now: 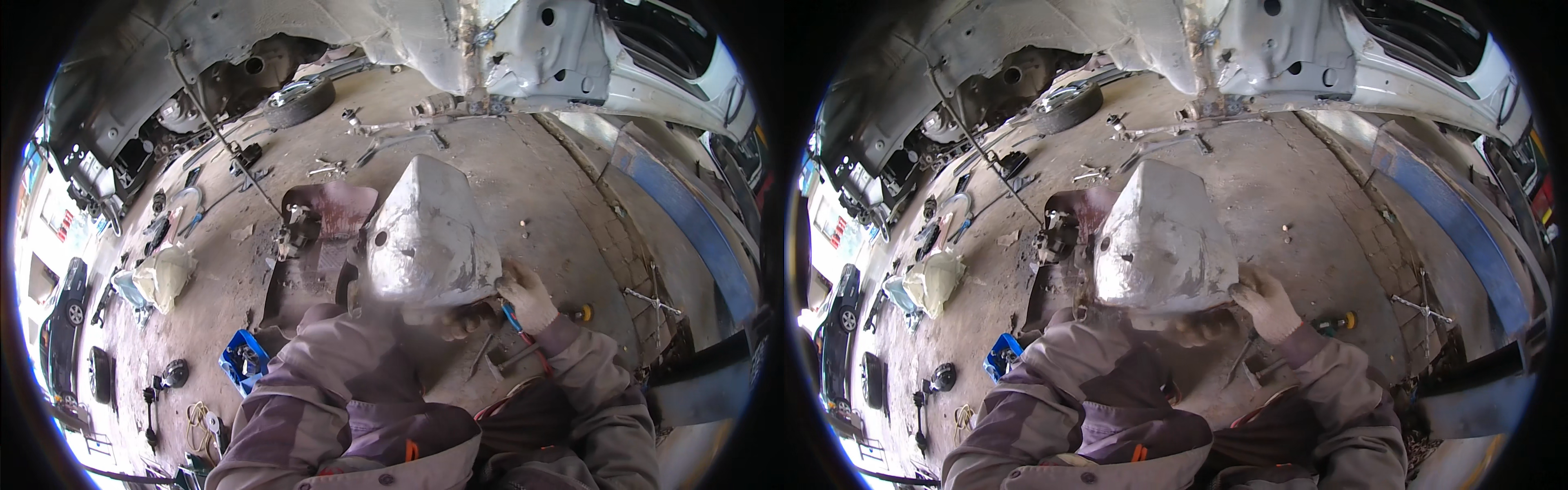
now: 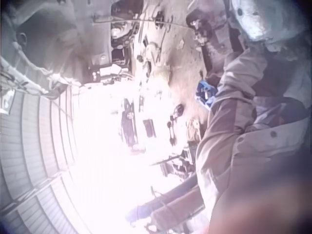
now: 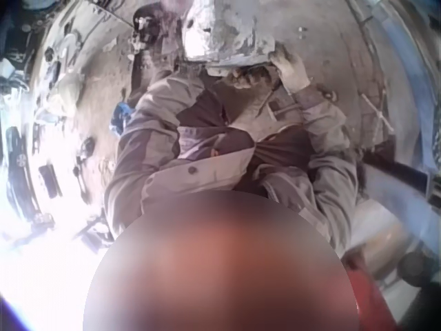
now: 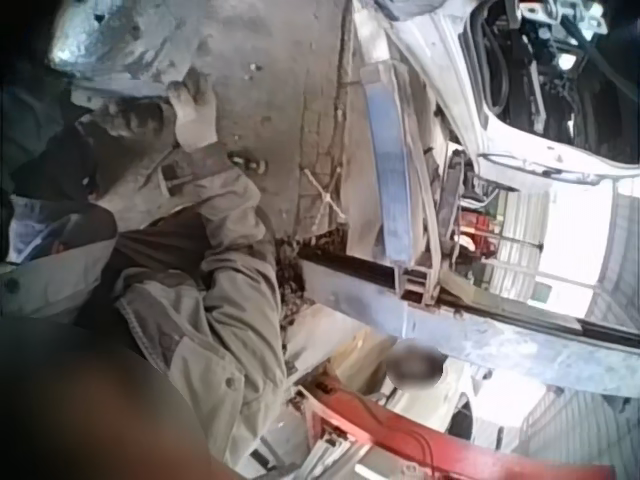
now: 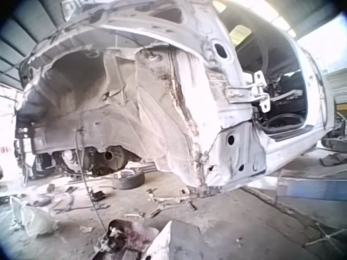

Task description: The person is repairing a damaged car body panel. They use a hammer to shape a metal piece and then fit it into the car's undercarriage, adjusting it by hand.

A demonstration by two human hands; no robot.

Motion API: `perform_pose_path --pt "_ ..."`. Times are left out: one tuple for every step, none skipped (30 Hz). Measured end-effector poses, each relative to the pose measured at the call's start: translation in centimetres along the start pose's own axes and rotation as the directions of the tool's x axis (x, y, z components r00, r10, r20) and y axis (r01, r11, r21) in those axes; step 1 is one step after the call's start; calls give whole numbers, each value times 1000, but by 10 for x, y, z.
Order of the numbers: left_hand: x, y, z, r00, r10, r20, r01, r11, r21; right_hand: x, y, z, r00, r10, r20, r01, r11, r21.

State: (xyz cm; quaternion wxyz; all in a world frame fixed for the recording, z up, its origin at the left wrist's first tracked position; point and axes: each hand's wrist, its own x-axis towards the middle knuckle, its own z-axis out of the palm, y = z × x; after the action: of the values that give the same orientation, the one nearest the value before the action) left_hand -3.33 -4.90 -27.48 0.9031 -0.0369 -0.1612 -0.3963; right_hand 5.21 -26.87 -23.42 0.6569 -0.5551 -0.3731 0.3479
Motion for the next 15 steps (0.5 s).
perform_pose_path --pt "-2 -1 0 999 28 -18 -28 1000 0 -2 2 3 1000 27 -8 -27 998 53" --pt "-2 -2 -2 999 35 -32 -35 999 -7 -2 4 2 999 46 -23 -43 994 102" --pt "-2 -2 -2 997 52 -60 -52 999 -4 -1 5 4 996 66 -60 -57 987 153" --pt "-4 -3 -1 991 97 -95 -97 995 5 -1 0 2 993 111 -46 -102 981 166" --pt "-7 -5 1 984 122 -129 -121 993 15 0 -10 3 988 151 -22 -145 972 183" --pt "-9 -5 3 970 170 -174 -168 985 32 -2 -16 1 981 196 -8 -190 961 199" --pt "-12 -7 3 948 221 -227 -214 975 56 -2 -16 -3 982 183 37 -186 948 257" --pt "-15 -8 8 921 274 -276 -259 962 90 -2 -18 -4 984 175 24 -175 942 285" --pt "-18 -10 12 879 330 -344 -303 944 131 -2 -17 -5 985 170 13 -165 934 317" --pt "-22 -10 19 823 400 -403 -351 916 193 -3 -19 -7 986 165 2 -155 924 349" --pt "-26 -12 25 771 450 -451 -383 893 236 -3 -23 -8 991 130 -15 -118 939 323" --pt "-28 -11 33 706 511 -490 -415 860 297 -1 -29 -10 995 94 -30 -81 952 296" --pt "-29 -9 37 664 546 -511 -427 838 340 1 -34 -12 997 59 -44 -45 962 269" --pt "-28 -5 43 613 596 -519 -446 803 395 3 -41 -12 995 -20 -93 48 950 308" --pt "-27 0 48 566 637 -524 -460 771 441 4 -46 -12 985 -96 -144 141 929 342"
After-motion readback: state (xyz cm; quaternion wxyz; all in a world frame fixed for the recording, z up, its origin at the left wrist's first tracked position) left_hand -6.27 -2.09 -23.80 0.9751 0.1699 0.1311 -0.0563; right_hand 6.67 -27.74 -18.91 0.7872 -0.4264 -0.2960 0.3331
